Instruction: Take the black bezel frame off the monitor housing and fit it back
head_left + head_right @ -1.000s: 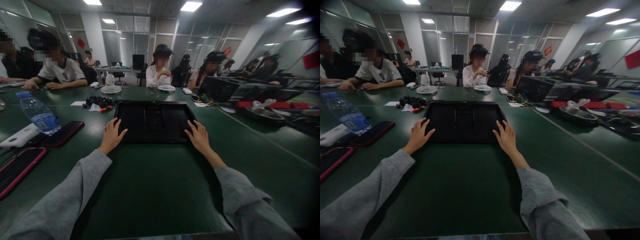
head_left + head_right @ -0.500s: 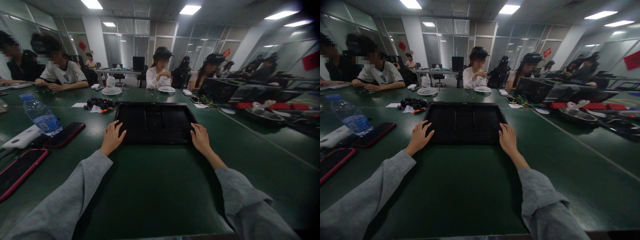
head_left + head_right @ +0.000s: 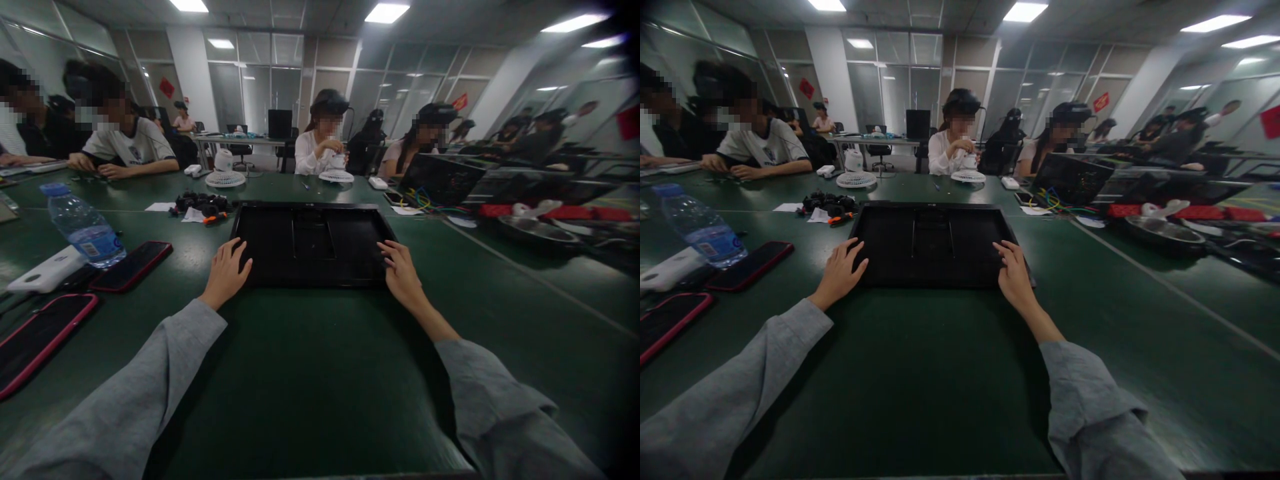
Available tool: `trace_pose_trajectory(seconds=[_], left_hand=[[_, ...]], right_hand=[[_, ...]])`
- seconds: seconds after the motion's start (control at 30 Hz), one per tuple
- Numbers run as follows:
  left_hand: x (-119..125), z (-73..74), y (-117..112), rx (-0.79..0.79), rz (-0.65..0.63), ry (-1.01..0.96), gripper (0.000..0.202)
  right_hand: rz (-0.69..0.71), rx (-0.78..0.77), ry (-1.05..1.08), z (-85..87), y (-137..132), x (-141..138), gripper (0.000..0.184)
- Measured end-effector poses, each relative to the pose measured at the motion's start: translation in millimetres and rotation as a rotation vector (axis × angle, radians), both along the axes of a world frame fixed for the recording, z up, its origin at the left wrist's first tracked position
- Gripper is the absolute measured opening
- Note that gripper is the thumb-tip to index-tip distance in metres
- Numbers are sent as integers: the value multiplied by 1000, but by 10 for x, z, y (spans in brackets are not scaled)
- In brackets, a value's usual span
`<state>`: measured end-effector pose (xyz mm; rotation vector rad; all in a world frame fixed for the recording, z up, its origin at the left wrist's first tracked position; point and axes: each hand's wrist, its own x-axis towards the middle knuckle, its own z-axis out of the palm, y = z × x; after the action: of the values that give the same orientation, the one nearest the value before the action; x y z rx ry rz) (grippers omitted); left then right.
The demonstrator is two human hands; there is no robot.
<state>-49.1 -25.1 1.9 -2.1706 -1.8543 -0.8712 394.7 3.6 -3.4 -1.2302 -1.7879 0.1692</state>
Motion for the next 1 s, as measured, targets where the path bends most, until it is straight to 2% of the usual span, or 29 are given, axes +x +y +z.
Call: trace_pose_trajectory(seconds=[0.1,0.23,0.57,1.0], left_hand=[[-5,-8,6,2,-6,-1,54],[-13,-9,15,-1,-10,-2,54],[7,13,-1,-5,-1,4,54],[-1,7,11,-12,-12,-13,53]], right_hand=[[16,-7,-25,-50,27,28,67],[16,-4,-171,-75,31,31,64],[39,-30,-429,36,-108,-174,48],[17,-54,-540,22,-117,-230,47]])
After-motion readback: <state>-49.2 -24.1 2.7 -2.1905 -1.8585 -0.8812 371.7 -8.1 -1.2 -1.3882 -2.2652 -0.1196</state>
